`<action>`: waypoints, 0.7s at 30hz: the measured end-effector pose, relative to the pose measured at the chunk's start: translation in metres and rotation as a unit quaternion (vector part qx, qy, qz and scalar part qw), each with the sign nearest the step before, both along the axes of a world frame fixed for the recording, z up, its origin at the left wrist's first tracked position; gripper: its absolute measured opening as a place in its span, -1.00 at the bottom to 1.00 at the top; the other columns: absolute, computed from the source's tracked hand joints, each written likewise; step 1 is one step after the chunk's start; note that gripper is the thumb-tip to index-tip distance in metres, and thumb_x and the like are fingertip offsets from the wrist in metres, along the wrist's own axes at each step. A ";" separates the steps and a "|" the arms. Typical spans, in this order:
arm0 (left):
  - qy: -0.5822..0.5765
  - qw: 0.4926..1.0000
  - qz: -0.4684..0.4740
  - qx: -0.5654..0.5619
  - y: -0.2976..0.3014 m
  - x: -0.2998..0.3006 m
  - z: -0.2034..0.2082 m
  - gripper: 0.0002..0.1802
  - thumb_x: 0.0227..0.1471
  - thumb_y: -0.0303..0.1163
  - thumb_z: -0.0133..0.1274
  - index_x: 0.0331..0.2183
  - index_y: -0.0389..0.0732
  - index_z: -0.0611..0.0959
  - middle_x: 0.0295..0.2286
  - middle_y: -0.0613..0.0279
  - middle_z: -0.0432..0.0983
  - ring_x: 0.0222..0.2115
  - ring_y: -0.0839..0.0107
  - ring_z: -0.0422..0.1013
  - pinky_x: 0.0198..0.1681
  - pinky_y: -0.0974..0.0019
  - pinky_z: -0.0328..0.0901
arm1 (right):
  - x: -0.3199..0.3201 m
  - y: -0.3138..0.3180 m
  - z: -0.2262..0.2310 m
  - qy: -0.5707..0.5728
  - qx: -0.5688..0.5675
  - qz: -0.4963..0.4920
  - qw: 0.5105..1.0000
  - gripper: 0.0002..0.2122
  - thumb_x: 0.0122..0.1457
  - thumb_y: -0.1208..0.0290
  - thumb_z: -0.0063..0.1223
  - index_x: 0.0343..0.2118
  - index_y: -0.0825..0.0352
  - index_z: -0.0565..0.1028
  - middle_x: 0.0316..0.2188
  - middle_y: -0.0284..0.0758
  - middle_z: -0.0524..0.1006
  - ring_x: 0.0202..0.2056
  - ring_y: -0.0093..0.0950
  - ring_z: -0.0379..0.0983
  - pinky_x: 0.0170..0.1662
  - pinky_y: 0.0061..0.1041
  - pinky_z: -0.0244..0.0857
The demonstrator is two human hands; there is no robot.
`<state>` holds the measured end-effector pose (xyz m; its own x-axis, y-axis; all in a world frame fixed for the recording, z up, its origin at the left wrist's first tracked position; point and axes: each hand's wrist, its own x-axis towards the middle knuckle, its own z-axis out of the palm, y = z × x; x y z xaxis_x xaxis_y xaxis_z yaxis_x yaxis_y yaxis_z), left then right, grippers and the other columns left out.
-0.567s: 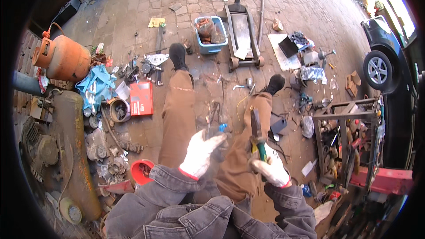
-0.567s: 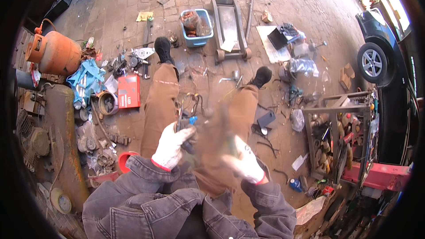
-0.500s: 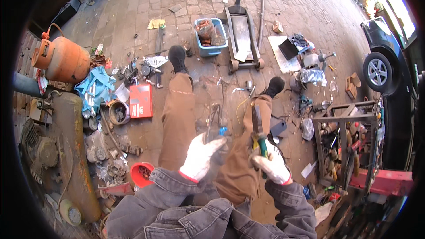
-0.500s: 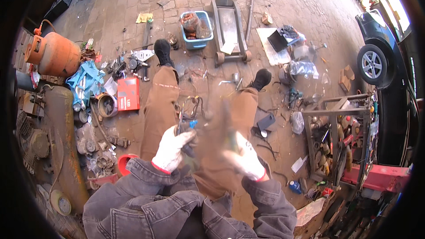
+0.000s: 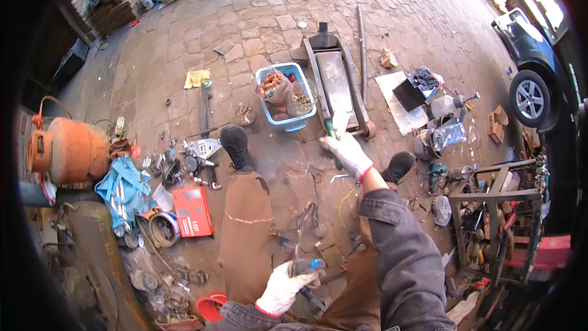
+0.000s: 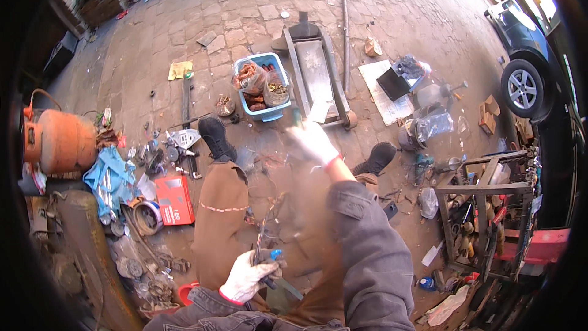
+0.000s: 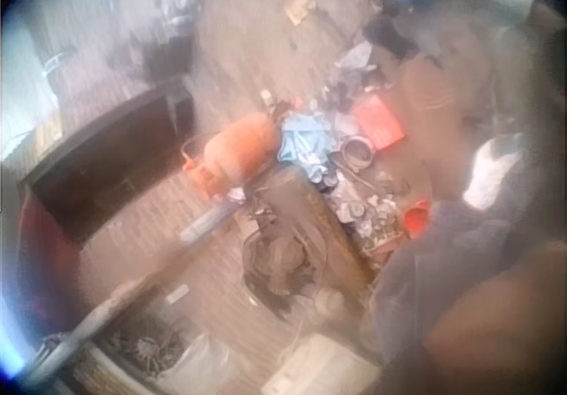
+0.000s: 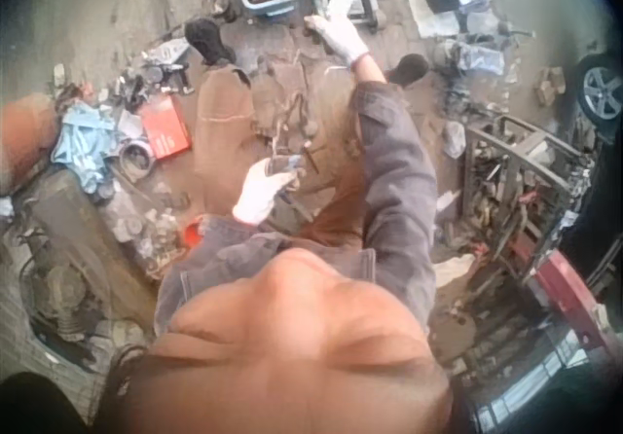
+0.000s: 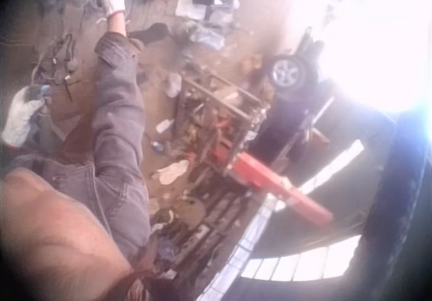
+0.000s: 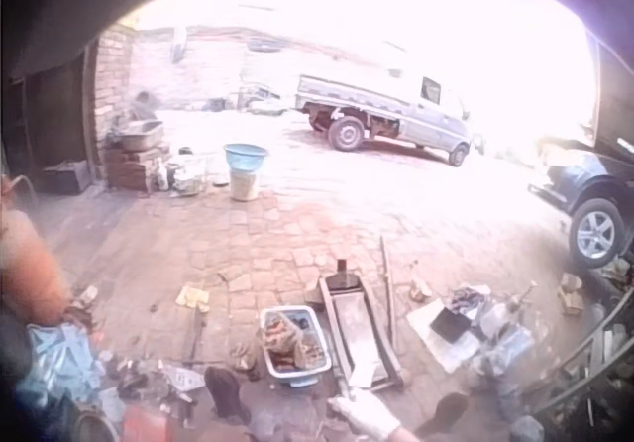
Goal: The person sits on the ground and works on a bundle of wires. They strip the outer insulation with pliers, separate individual wires, and use a screwdriver to adjust or connect components. The person continues to strip and arrange the wires throughout the clip.
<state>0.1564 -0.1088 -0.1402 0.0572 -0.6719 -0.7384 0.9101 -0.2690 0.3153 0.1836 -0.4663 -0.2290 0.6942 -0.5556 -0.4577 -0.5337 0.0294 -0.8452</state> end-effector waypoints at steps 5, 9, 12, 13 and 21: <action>0.034 0.999 0.018 0.006 -0.001 0.016 -0.020 -0.62 0.10 -0.44 0.24 -0.06 -0.42 0.61 -0.24 0.11 0.65 -0.33 0.44 0.55 -0.18 0.36 0.45 | 0.052 -0.039 -0.063 -0.033 0.047 0.021 0.998 -0.84 0.10 0.37 0.16 -0.29 0.30 0.57 -0.41 -0.24 0.61 -0.36 -0.27 0.56 -0.27 -0.31 0.43; 0.024 0.999 0.019 0.016 0.002 0.016 -0.027 -0.60 0.10 -0.41 0.24 -0.06 -0.41 0.61 -0.25 0.12 0.66 -0.33 0.46 0.54 -0.17 0.37 0.43 | 0.045 -0.042 -0.085 -0.012 0.233 -0.083 0.969 -0.79 0.25 0.33 0.15 -0.18 0.37 0.54 -0.38 -0.28 0.62 -0.40 -0.43 0.58 -0.29 -0.46 0.48; 0.019 0.999 0.038 0.028 0.004 0.014 -0.022 -0.60 0.08 -0.52 0.22 -0.04 -0.45 0.58 -0.26 0.07 0.64 -0.35 0.39 0.53 -0.22 0.30 0.44 | 0.018 -0.028 -0.063 -0.060 0.213 -0.065 0.973 -0.80 0.28 0.33 0.14 -0.19 0.38 0.54 -0.38 -0.28 0.62 -0.40 -0.45 0.56 -0.29 -0.48 0.47; 0.014 0.999 0.045 0.020 0.005 0.014 -0.018 -0.61 0.08 -0.52 0.22 -0.05 -0.44 0.58 -0.27 0.08 0.64 -0.36 0.39 0.53 -0.23 0.30 0.44 | 0.006 -0.020 -0.048 -0.033 0.119 -0.050 0.991 -0.77 0.27 0.29 0.16 -0.18 0.37 0.54 -0.39 -0.32 0.60 -0.39 -0.50 0.55 -0.28 -0.50 0.44; -0.058 0.998 0.039 -0.011 0.024 -0.007 0.037 -0.59 0.06 -0.52 0.23 -0.02 -0.32 0.61 -0.23 0.20 0.64 -0.29 0.45 0.54 -0.18 0.36 0.44 | -0.176 0.100 0.130 0.025 0.105 0.051 0.993 -0.49 0.23 0.29 0.17 0.22 0.30 0.37 -0.45 -0.53 0.49 -0.47 -0.70 0.38 -0.39 -0.63 0.31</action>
<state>0.1499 -0.0853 -0.1033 0.1938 -0.6780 -0.7091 0.8851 -0.1909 0.4245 0.0075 -0.3663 -0.0994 0.7147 -0.3727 -0.5919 -0.5849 0.1458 -0.7979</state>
